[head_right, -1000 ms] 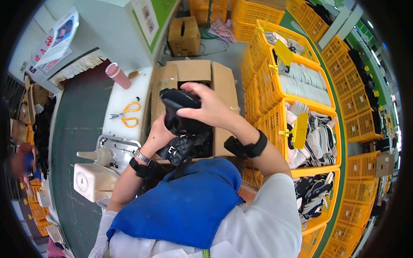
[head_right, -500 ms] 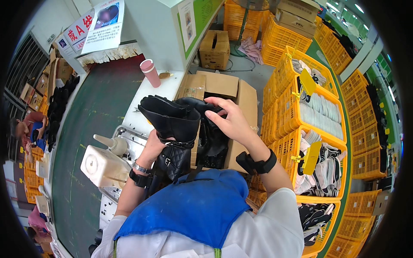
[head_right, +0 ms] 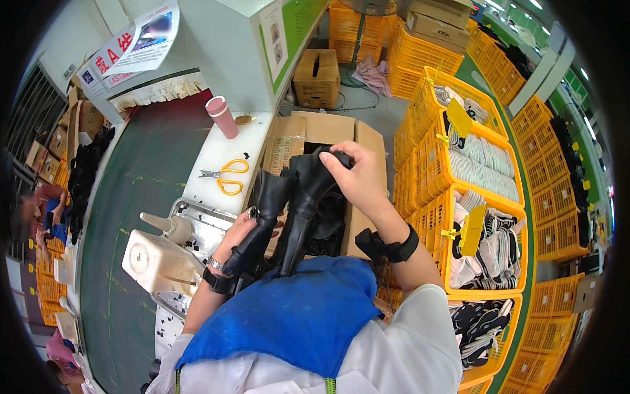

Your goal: The person removes boots from a box, trims the excess material from the top edges using shears, and places them onto a tray before repeating the process.

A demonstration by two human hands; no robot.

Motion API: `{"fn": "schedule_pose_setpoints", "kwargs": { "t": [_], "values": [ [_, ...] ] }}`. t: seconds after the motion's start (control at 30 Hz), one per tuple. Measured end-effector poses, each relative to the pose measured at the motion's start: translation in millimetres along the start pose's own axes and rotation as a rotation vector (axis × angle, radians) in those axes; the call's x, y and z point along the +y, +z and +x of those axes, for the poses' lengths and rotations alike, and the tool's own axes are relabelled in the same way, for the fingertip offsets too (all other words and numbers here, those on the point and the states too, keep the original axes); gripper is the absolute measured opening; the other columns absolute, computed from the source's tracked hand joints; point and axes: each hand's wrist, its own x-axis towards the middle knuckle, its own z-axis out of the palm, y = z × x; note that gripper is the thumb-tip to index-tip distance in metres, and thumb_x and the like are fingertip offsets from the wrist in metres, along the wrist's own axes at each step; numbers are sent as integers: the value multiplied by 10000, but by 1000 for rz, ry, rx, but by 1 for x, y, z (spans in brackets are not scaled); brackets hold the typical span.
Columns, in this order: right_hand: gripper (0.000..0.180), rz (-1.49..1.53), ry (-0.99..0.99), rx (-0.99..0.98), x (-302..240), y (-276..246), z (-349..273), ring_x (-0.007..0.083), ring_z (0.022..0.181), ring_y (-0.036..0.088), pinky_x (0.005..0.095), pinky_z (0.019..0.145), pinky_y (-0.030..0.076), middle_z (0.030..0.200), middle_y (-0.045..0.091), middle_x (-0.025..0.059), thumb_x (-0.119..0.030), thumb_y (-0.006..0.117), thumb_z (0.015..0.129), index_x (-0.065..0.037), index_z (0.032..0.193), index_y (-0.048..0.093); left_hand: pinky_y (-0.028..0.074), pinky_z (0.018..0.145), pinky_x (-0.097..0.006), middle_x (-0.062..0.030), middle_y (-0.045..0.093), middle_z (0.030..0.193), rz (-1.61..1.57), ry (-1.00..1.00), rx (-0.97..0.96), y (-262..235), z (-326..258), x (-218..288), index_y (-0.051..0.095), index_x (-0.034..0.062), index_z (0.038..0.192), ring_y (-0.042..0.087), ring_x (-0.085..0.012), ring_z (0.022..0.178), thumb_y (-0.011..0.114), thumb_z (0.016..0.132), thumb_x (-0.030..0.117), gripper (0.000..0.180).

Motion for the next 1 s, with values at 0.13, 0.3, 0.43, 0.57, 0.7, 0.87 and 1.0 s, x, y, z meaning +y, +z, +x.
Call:
{"fn": "schedule_pose_setpoints", "kwargs": {
  "t": [0.13,0.3,0.43,0.57,0.7,0.87,1.0],
  "values": [
    [194,-93,54,36,3,-17,5,53,546,488,223,517,393,612,573,12,-143,668,771,36,814,607,490,646,-263,-54,627,937,-124,225,276,13,2,4,427,74,1257,611,-122,779,480,844,-32,430],
    [180,-30,2,54,4,1,11,80,547,525,245,521,413,618,594,45,-125,653,764,32,812,579,472,725,-416,-217,591,992,960,731,695,15,7,25,442,113,1246,576,-411,871,455,814,-72,470],
    [156,-200,-26,117,0,37,30,191,526,556,314,522,430,593,576,91,-64,611,731,-44,874,554,466,774,-416,-187,567,1031,1018,802,464,35,5,22,487,105,1191,559,-384,945,451,804,-58,421],
    [153,-257,-77,24,7,84,40,355,608,584,448,580,441,610,568,165,-25,544,708,-70,854,534,445,828,-416,-240,528,1036,966,420,326,65,0,22,484,62,1170,534,-399,975,626,808,237,427],
    [98,-215,-194,9,-1,127,41,290,569,587,370,547,451,602,563,130,-28,569,747,-38,837,530,451,837,-407,-258,526,1050,972,490,561,51,22,3,469,-32,1152,537,-413,958,701,753,240,536],
    [335,-15,-383,-175,-35,97,35,270,913,580,359,790,452,964,604,137,-128,663,764,-15,1057,548,452,858,-289,-77,594,1093,211,324,293,0,30,3,473,-7,1187,567,-159,971,646,791,26,433],
    [837,110,-67,-352,26,44,33,275,1263,383,361,1053,298,1363,382,216,-244,726,756,20,1393,252,428,923,-298,-66,575,1108,12,314,227,-2,-2,30,459,9,1204,541,-138,1022,656,765,1,481]
  ]
}}
